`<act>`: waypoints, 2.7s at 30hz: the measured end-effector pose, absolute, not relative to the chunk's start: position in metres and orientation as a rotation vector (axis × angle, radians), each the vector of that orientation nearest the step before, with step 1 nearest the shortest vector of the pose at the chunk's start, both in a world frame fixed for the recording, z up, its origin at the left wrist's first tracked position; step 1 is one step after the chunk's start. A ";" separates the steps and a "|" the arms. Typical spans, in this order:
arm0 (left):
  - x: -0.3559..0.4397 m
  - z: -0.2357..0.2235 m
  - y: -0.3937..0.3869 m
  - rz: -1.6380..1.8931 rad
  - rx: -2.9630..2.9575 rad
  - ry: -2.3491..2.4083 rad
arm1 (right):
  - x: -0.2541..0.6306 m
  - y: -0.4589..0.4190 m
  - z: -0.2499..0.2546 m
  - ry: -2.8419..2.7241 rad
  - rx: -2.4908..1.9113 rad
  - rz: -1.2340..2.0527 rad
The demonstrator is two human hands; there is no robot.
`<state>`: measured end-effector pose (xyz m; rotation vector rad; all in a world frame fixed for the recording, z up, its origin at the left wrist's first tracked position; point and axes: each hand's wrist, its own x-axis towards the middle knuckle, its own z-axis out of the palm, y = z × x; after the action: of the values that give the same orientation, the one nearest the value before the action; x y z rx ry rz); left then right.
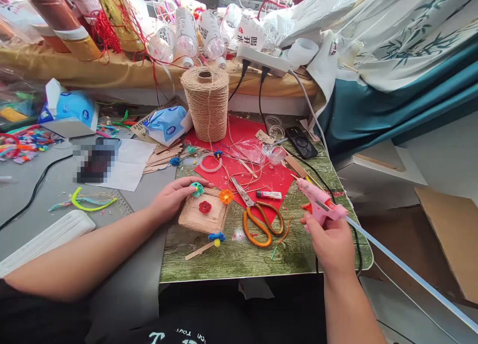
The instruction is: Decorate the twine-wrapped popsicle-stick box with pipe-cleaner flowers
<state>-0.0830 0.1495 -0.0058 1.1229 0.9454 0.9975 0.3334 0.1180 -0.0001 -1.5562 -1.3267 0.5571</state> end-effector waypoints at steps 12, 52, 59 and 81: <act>-0.084 -0.013 0.150 0.964 1.086 0.968 | 0.200 0.098 0.065 -1.530 -1.194 1.371; -0.082 -0.013 0.149 1.004 1.067 0.826 | 0.162 0.104 0.064 -1.723 -1.093 1.432; -0.080 -0.007 0.149 1.011 1.060 0.851 | 0.162 0.103 0.065 -1.701 -1.101 1.462; -0.076 -0.009 0.148 0.952 1.149 1.013 | 0.175 0.086 0.062 -1.558 -1.125 1.476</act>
<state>-0.0762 0.1477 -0.0088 1.1492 1.0126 0.9522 0.1753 0.0861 0.0624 -1.1246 -1.5577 1.4765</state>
